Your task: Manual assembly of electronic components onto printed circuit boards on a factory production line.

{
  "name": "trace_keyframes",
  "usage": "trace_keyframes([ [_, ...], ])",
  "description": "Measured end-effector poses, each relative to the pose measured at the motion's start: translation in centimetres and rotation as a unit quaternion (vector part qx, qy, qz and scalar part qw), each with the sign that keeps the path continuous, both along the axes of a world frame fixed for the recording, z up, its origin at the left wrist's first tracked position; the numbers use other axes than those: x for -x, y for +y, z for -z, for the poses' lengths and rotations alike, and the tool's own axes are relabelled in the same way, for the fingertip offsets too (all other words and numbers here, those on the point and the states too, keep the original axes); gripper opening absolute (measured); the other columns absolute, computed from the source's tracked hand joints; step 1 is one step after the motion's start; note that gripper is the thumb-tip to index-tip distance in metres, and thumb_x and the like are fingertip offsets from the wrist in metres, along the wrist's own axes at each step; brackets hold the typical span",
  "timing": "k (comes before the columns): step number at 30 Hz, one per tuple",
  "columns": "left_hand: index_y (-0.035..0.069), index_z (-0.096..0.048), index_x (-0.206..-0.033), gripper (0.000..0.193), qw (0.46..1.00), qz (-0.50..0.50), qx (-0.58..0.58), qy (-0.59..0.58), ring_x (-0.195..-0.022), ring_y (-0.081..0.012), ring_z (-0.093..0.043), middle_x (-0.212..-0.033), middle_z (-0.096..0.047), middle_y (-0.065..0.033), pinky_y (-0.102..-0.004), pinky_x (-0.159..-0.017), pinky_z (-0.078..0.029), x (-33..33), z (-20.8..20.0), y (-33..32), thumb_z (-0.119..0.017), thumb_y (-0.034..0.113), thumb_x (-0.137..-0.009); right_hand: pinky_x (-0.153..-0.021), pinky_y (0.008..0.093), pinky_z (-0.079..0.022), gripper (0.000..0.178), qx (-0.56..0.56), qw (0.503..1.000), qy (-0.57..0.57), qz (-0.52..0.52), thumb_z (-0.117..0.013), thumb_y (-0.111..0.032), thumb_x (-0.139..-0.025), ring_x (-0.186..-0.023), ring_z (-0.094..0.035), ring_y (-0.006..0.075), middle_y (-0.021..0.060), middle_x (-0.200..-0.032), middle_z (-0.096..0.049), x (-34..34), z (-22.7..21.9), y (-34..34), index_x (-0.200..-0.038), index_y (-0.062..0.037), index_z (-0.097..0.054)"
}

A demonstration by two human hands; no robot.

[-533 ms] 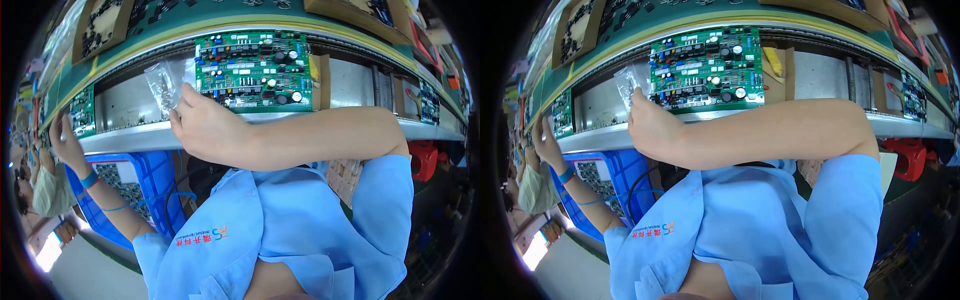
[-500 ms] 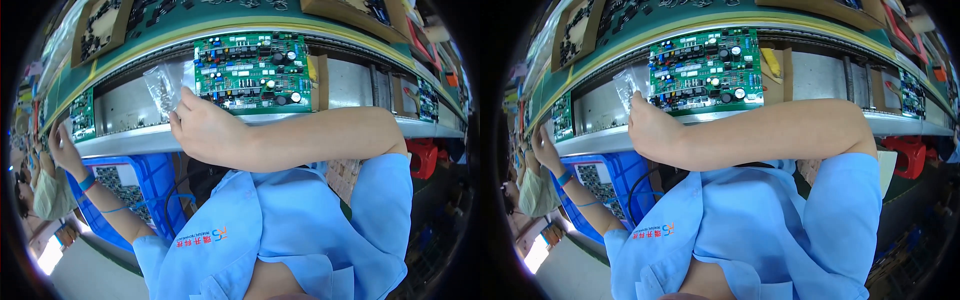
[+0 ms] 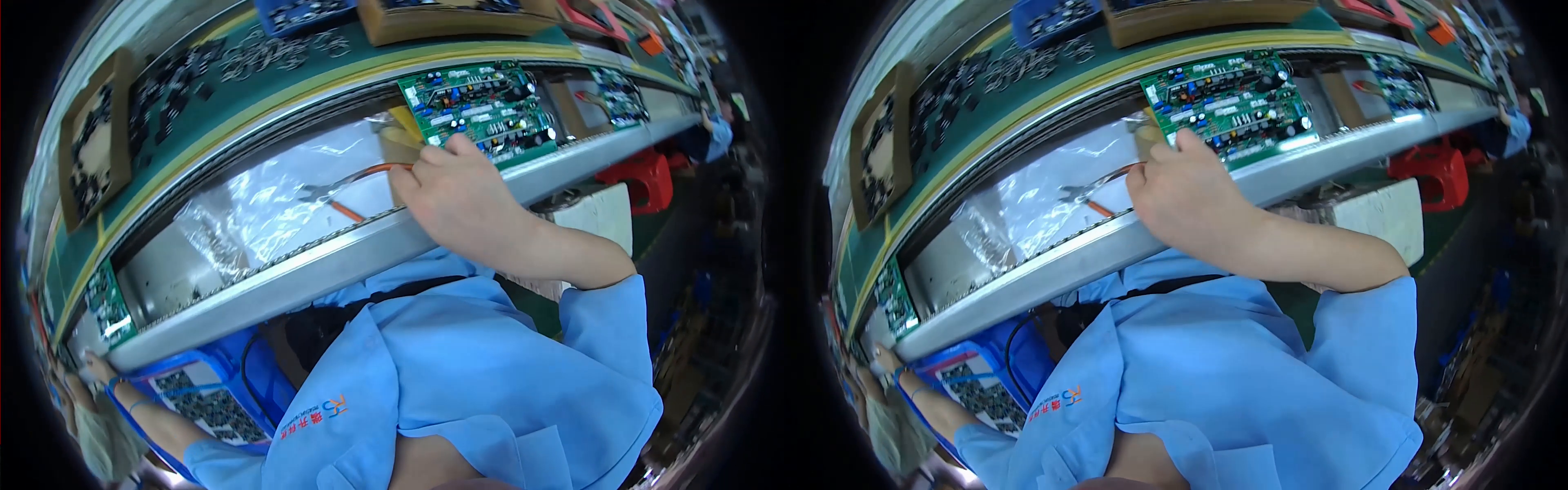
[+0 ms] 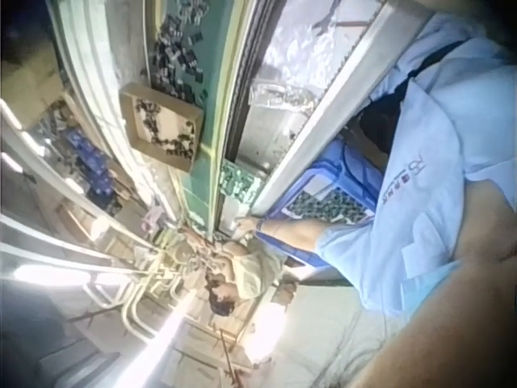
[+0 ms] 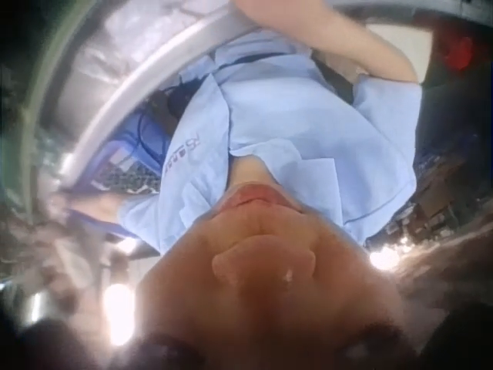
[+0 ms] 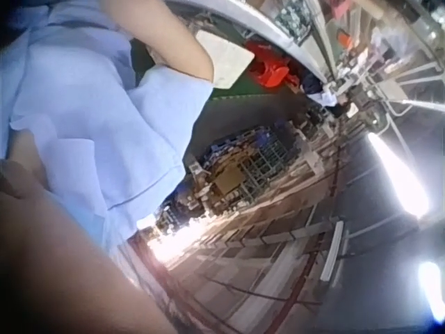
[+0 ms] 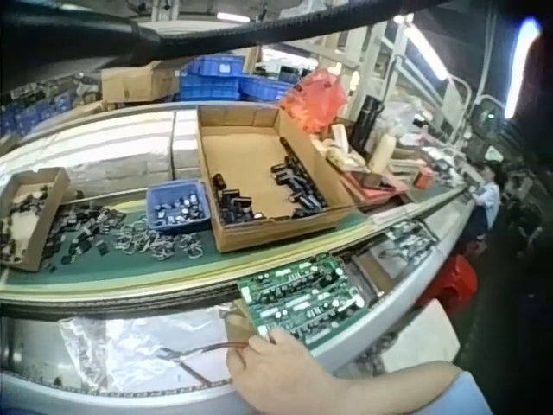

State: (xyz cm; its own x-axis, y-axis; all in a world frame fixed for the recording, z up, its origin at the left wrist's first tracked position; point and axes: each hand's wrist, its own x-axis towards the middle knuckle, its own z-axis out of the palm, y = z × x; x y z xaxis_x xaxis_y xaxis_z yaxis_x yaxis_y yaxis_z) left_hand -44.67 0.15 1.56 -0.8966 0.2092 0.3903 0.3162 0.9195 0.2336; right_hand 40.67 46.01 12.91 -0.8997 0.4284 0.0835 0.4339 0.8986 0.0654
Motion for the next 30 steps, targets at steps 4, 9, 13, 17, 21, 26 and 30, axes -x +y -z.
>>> trace_keyframes([
  [4,-0.008,-0.055,-0.128,0.081,0.998,-0.009,0.025,-0.059,-0.120,-0.0436,-0.051,-0.130,-0.054,-0.0303,-0.0422,-0.103,-0.038,1.2,-2.8,0.4,-0.029,0.062,-0.097,-0.071,0.0354,-0.039,0.014,-0.017,0.996,-0.006,0.087,-0.057,-0.008,-0.074,-0.078,-0.057,0.0213,0.0069,-0.074,-0.061,-3.4,0.1,1.8,-0.087,-0.0042,-0.059],
  [9,-0.005,-0.045,-0.139,0.084,0.989,0.058,-0.016,-0.135,-0.131,-0.0368,-0.044,-0.138,-0.051,-0.0240,-0.0361,-0.110,-0.030,-3.0,-2.4,2.4,-0.026,0.065,-0.097,-0.071,0.0362,-0.039,0.020,-0.026,0.985,-0.017,0.172,-0.057,-0.001,-0.067,-0.080,-0.059,0.0238,0.0074,-0.073,-0.062,-6.0,0.2,3.2,-0.087,-0.0052,-0.060],
  [13,-0.003,-0.042,-0.142,0.085,0.988,0.089,-0.021,-0.124,-0.129,-0.0360,-0.046,-0.134,-0.056,-0.0230,-0.0360,-0.108,-0.032,-6.2,-2.7,3.8,-0.024,0.066,-0.097,-0.070,0.0388,-0.039,0.004,-0.054,0.979,0.004,0.198,-0.057,-0.008,-0.074,-0.075,-0.060,0.0241,0.0082,-0.069,-0.064,-7.9,0.7,4.6,-0.075,-0.0075,-0.061],
  [17,-0.004,-0.045,-0.140,0.084,0.986,0.095,-0.011,-0.139,-0.129,-0.0345,-0.046,-0.136,-0.054,-0.0227,-0.0355,-0.108,-0.032,-9.2,-2.8,4.6,-0.024,0.066,-0.097,-0.071,0.0395,-0.040,0.003,-0.072,0.972,0.010,0.224,-0.058,-0.008,-0.072,-0.076,-0.062,0.0252,0.0087,-0.070,-0.065,-9.8,1.1,5.7,-0.074,-0.0077,-0.061],
  [21,-0.005,-0.049,-0.137,0.084,0.982,0.115,0.009,-0.151,-0.130,-0.0327,-0.046,-0.138,-0.052,-0.0222,-0.0351,-0.109,-0.031,-11.7,-2.9,6.0,-0.025,0.065,-0.098,-0.072,0.0391,-0.041,0.003,-0.082,0.963,-0.013,0.255,-0.059,-0.007,-0.071,-0.077,-0.062,0.0252,0.0085,-0.070,-0.066,-11.5,1.3,6.9,-0.074,-0.0078,-0.061],
  [26,-0.009,-0.051,-0.132,0.086,0.975,0.148,0.023,-0.166,-0.127,-0.0330,-0.049,-0.134,-0.055,-0.0237,-0.0346,-0.108,-0.033,-15.7,-3.7,8.7,-0.027,0.066,-0.097,-0.072,0.0384,-0.042,0.004,-0.087,0.958,-0.001,0.275,-0.060,-0.006,-0.070,-0.077,-0.063,0.0250,0.0080,-0.070,-0.066,-13.4,1.5,7.9,-0.074,-0.0080,-0.061],
  [30,-0.011,-0.064,-0.114,0.086,0.970,0.162,0.042,-0.177,-0.106,-0.0305,-0.060,-0.110,-0.066,-0.0228,-0.0346,-0.098,-0.040,-21.6,-4.9,12.9,-0.034,0.068,-0.095,-0.072,0.0394,-0.043,0.005,-0.084,0.953,-0.012,0.292,-0.059,-0.006,-0.071,-0.078,-0.063,0.0259,0.0087,-0.071,-0.065,-14.1,1.1,8.6,-0.075,-0.0077,-0.062],
])
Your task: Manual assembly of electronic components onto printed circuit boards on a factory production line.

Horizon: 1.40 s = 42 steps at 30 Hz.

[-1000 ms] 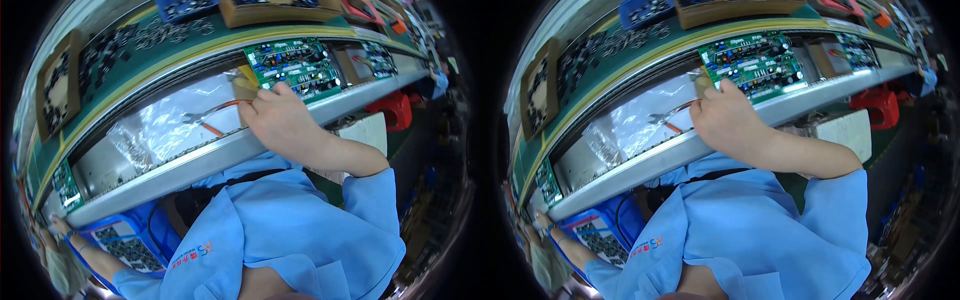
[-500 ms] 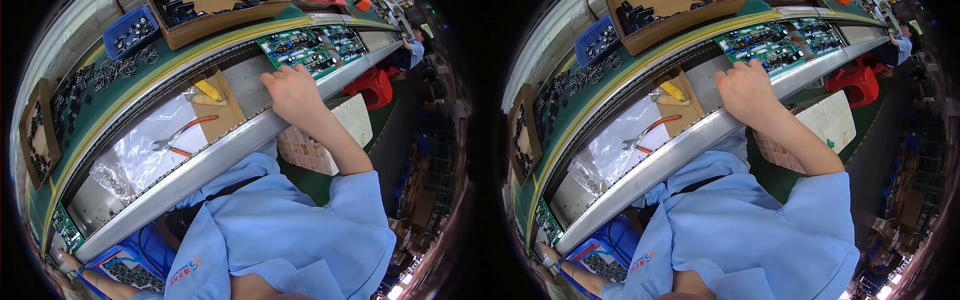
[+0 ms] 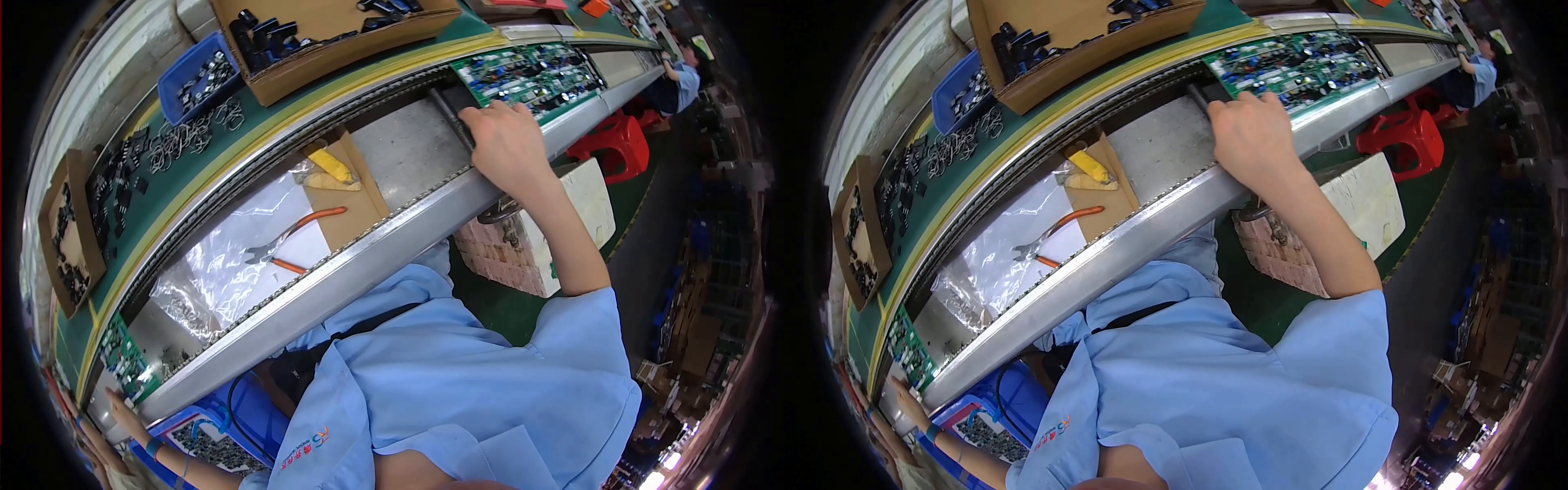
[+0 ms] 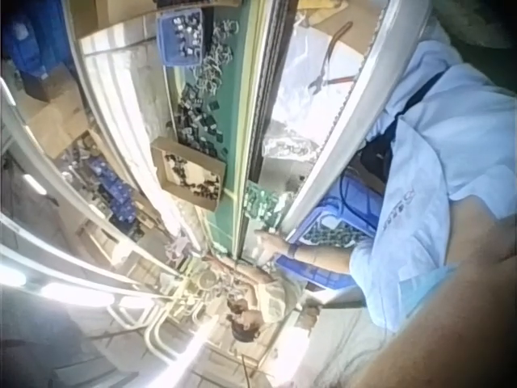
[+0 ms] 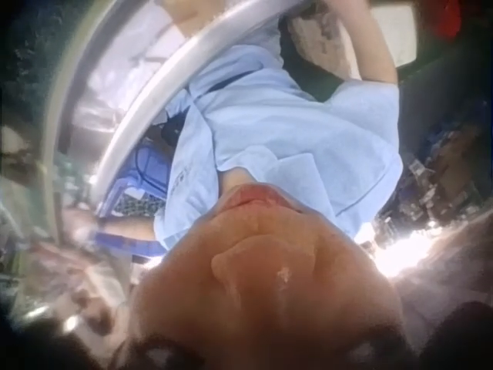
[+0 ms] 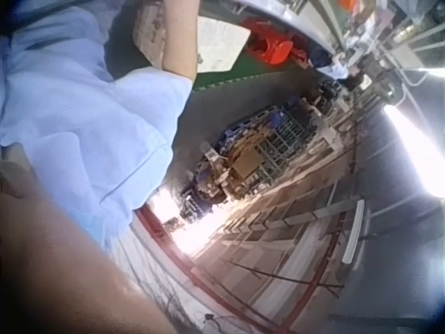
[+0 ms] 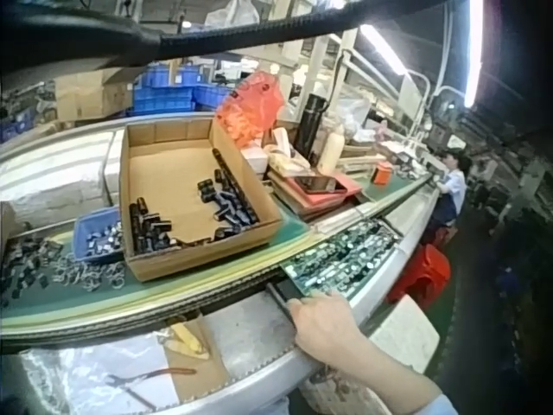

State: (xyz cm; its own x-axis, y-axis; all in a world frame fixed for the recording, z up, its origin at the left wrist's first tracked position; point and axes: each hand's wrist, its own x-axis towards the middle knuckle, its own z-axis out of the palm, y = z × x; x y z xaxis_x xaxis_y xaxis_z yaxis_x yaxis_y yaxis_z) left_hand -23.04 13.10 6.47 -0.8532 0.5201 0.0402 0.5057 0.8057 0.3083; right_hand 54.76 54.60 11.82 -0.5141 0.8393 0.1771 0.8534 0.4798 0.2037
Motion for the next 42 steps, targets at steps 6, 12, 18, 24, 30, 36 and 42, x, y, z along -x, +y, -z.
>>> trace_keyframes([
  [6,-0.007,-0.067,-0.089,0.072,0.989,0.114,-0.008,-0.088,-0.086,-0.0220,-0.058,-0.085,-0.067,-0.0132,-0.0321,-0.083,-0.044,-8.8,-3.0,5.7,-0.039,0.058,-0.099,-0.074,0.0445,-0.046,0.015,-0.006,0.998,-0.028,0.055,-0.056,-0.005,-0.074,-0.082,-0.065,0.0300,0.0125,-0.075,-0.066,-1.4,0.0,1.7,-0.085,-0.0066,-0.065],
  [12,-0.004,-0.064,-0.077,0.051,0.955,0.285,0.070,-0.034,-0.095,-0.0322,-0.061,-0.090,-0.068,-0.0167,-0.0450,-0.109,-0.027,-21.3,-5.5,13.5,-0.039,0.030,-0.104,-0.081,0.0453,-0.047,0.034,0.046,0.986,-0.065,0.145,-0.058,-0.005,-0.074,-0.089,-0.065,0.0325,0.0157,-0.089,-0.067,-3.2,-0.1,3.2,-0.106,-0.0117,-0.066],
  [18,-0.001,-0.066,-0.075,0.042,0.909,0.409,0.079,-0.004,-0.095,-0.0286,-0.064,-0.091,-0.069,-0.0154,-0.0472,-0.111,-0.026,-29.8,-7.8,19.4,-0.047,0.026,-0.101,-0.080,0.0454,-0.050,0.036,0.002,0.974,-0.122,0.191,-0.055,-0.006,-0.077,-0.088,-0.066,0.0347,0.0180,-0.092,-0.068,-8.7,1.5,6.8,-0.110,-0.0124,-0.067],
  [24,0.004,-0.063,-0.065,0.040,0.872,0.476,0.105,0.036,-0.077,-0.0314,-0.061,-0.066,-0.062,-0.0137,-0.0460,-0.098,-0.039,-34.3,-8.8,23.3,-0.055,0.030,-0.095,-0.079,0.0483,-0.052,0.037,0.017,0.962,-0.116,0.248,-0.052,-0.007,-0.079,-0.091,-0.066,0.0372,0.0199,-0.096,-0.069,-13.4,2.0,10.3,-0.112,-0.0157,-0.068],
  [30,0.006,-0.064,-0.083,0.010,0.849,0.488,-0.067,0.190,-0.080,-0.0312,-0.058,-0.079,-0.063,-0.0092,-0.0398,-0.074,-0.046,-32.4,-9.6,29.5,-0.067,0.016,-0.084,-0.079,0.0429,-0.052,0.027,-0.013,0.982,0.011,0.186,-0.052,-0.017,-0.091,-0.094,-0.066,0.0367,0.0169,-0.106,-0.069,-10.1,-1.1,10.3,-0.113,-0.0138,-0.068],
  [36,0.007,-0.068,-0.092,0.014,0.823,0.548,-0.051,0.144,-0.084,-0.0245,-0.064,-0.087,-0.067,-0.0096,-0.0338,-0.079,-0.047,-36.9,-8.5,37.4,-0.067,0.018,-0.084,-0.067,0.0299,-0.053,0.024,0.013,0.939,0.234,-0.250,-0.062,-0.004,-0.086,-0.081,-0.067,0.0251,0.0083,-0.095,-0.069,10.8,-3.7,4.9,-0.108,-0.0097,-0.068],
  [42,0.004,-0.068,-0.081,0.018,0.845,0.534,-0.032,0.018,-0.075,-0.0348,-0.066,-0.077,-0.068,-0.0159,-0.0430,-0.068,-0.052,-37.9,-8.2,40.1,-0.069,0.022,-0.080,-0.060,0.0285,-0.053,0.023,-0.082,0.916,0.095,-0.381,-0.063,-0.007,-0.073,-0.073,-0.067,0.0181,0.0062,-0.082,-0.062,19.8,-0.3,4.8,-0.097,-0.0065,-0.065],
])
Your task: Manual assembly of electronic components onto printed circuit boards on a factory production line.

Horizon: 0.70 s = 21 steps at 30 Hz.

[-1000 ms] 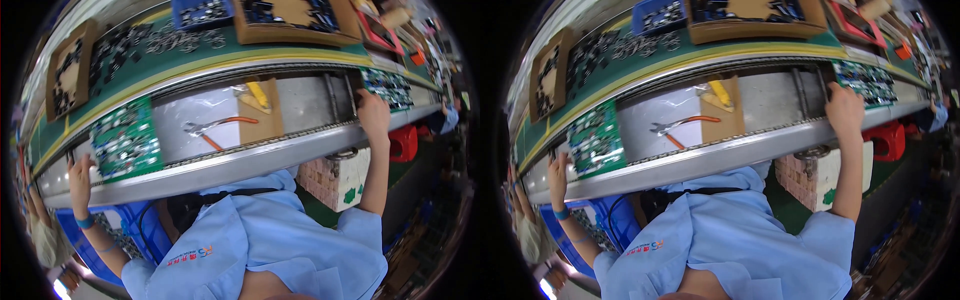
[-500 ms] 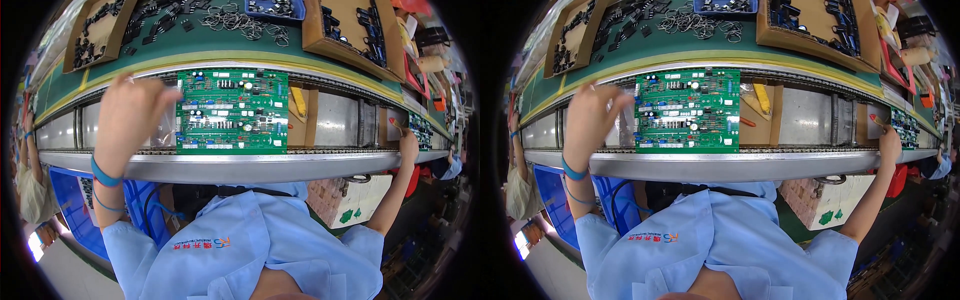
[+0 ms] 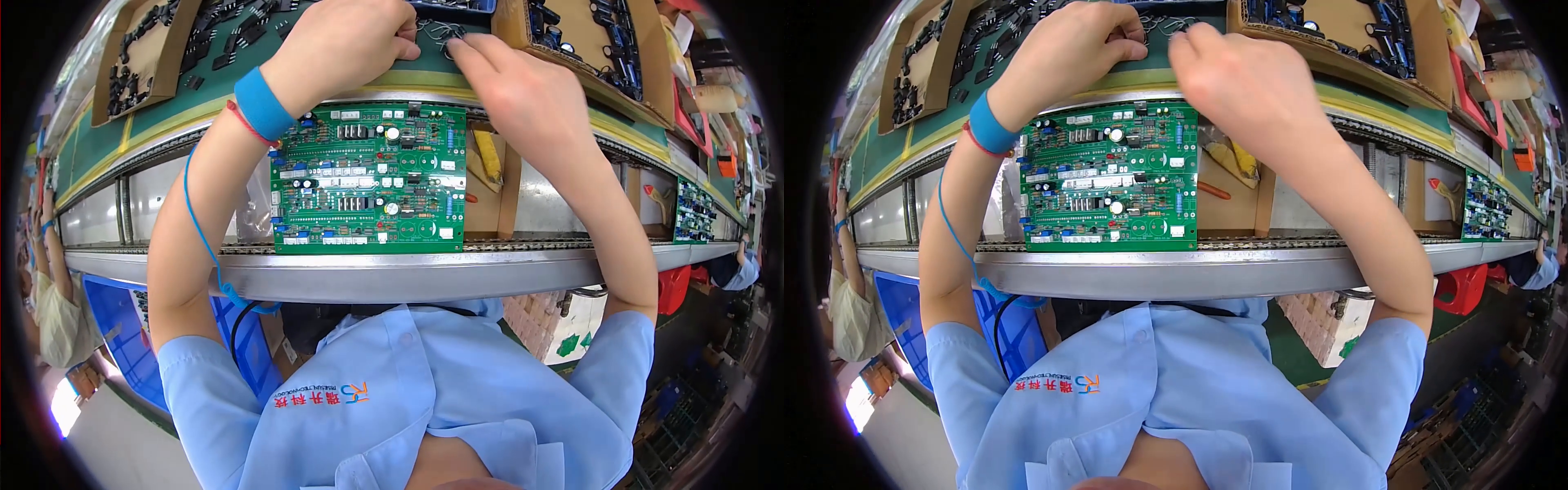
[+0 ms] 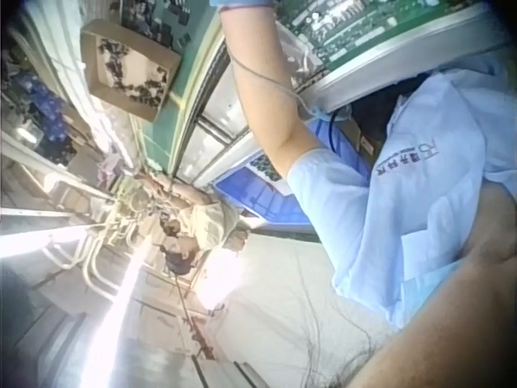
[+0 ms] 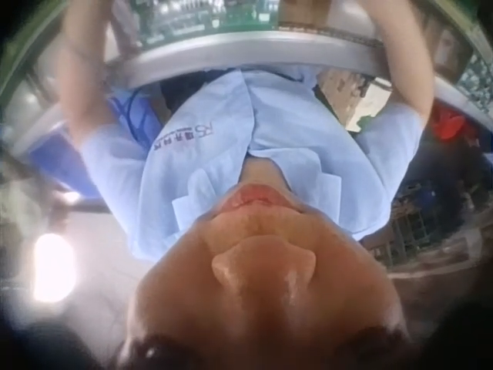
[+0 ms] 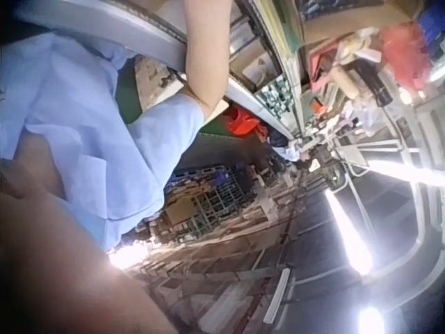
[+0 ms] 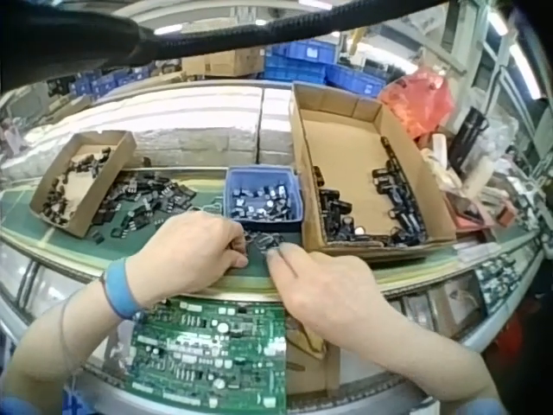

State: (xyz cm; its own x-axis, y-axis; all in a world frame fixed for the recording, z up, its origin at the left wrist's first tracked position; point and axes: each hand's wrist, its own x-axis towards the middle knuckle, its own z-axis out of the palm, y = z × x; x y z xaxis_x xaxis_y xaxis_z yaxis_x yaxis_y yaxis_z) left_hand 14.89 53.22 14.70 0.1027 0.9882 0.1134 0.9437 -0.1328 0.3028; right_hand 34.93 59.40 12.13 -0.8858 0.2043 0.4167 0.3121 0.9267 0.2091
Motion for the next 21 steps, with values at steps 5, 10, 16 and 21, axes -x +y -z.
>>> trace_keyframes([
  [5,0.002,-0.061,-0.085,0.014,0.986,0.042,-0.066,0.145,-0.070,-0.0340,-0.064,-0.074,-0.065,-0.0163,-0.0426,-0.066,-0.052,1.3,2.1,-0.4,-0.064,0.015,-0.083,-0.053,0.0271,-0.050,0.007,-0.017,0.991,-0.124,0.037,-0.062,-0.008,-0.080,-0.064,-0.063,0.0182,0.0088,-0.074,-0.060,3.7,-0.3,-0.5,-0.082,-0.0011,-0.064],
  [10,0.003,-0.050,-0.090,0.009,0.984,-0.048,-0.119,0.121,-0.067,-0.0341,-0.061,-0.072,-0.061,-0.0154,-0.0429,-0.061,-0.048,-0.5,1.0,-1.1,-0.056,0.009,-0.087,-0.051,0.0282,-0.051,0.007,-0.064,0.994,-0.074,0.037,-0.058,-0.010,-0.081,-0.065,-0.065,0.0185,0.0069,-0.073,-0.060,4.6,0.7,0.6,-0.079,-0.0038,-0.062],
  [16,0.005,-0.056,-0.093,0.007,0.982,-0.002,-0.182,0.042,-0.070,-0.0334,-0.063,-0.077,-0.064,-0.0141,-0.0420,-0.059,-0.046,0.2,1.2,-2.0,-0.058,0.008,-0.087,-0.054,0.0304,-0.054,0.011,-0.015,0.993,-0.099,0.059,-0.057,-0.009,-0.084,-0.070,-0.068,0.0205,0.0115,-0.078,-0.065,6.0,0.5,0.9,-0.088,-0.0001,-0.062],
  [21,0.006,-0.067,-0.119,0.025,0.982,-0.057,-0.027,-0.180,-0.071,-0.0053,-0.056,-0.088,-0.066,-0.0018,-0.0187,-0.067,-0.045,3.9,2.6,-3.0,-0.060,0.013,-0.096,-0.060,0.0307,-0.056,0.016,0.043,0.995,-0.072,0.057,-0.060,-0.011,-0.085,-0.077,-0.069,0.0227,0.0153,-0.088,-0.065,6.0,-0.1,0.9,-0.091,0.0035,-0.065],
])
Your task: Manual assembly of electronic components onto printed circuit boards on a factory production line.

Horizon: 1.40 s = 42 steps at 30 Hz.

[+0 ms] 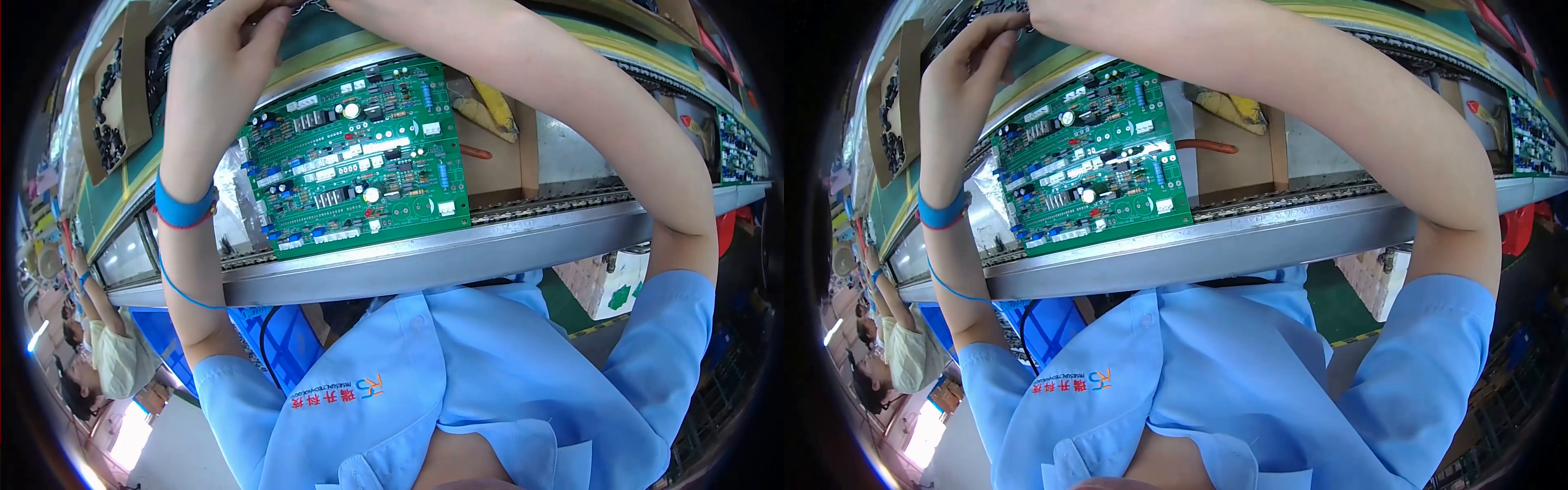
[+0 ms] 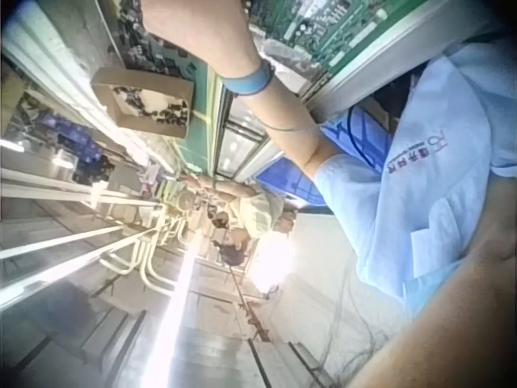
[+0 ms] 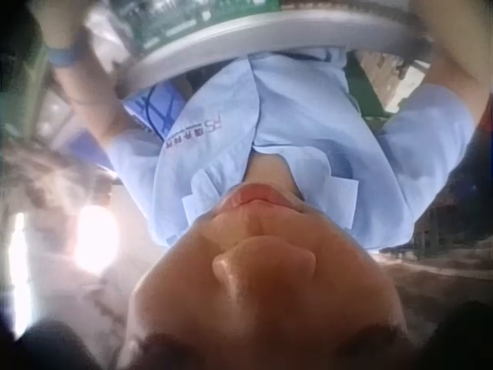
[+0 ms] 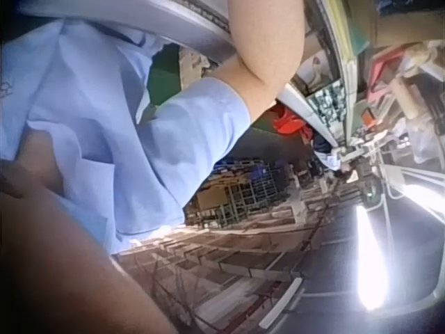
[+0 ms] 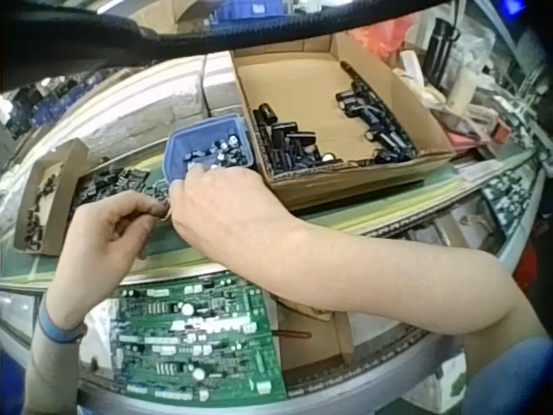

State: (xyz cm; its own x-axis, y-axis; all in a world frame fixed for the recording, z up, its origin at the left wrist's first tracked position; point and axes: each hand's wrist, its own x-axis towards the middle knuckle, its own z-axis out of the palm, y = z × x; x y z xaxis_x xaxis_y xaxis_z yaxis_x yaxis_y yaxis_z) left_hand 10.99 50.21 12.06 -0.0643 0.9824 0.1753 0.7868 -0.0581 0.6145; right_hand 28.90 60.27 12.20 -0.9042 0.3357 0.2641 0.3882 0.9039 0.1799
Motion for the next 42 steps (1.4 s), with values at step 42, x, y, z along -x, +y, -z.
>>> trace_keyframes([
  [42,0.000,-0.061,-0.089,0.008,0.981,-0.136,0.026,0.140,-0.051,-0.0149,-0.059,-0.064,-0.065,-0.0100,-0.0280,-0.050,-0.045,-15.0,0.2,-2.4,-0.064,0.006,-0.084,-0.060,0.0297,-0.047,0.013,0.272,0.941,0.202,-0.015,-0.064,-0.003,-0.080,-0.068,-0.060,0.0209,0.0084,-0.076,-0.056,-16.7,3.4,0.3,-0.089,-0.0011,-0.055],
])
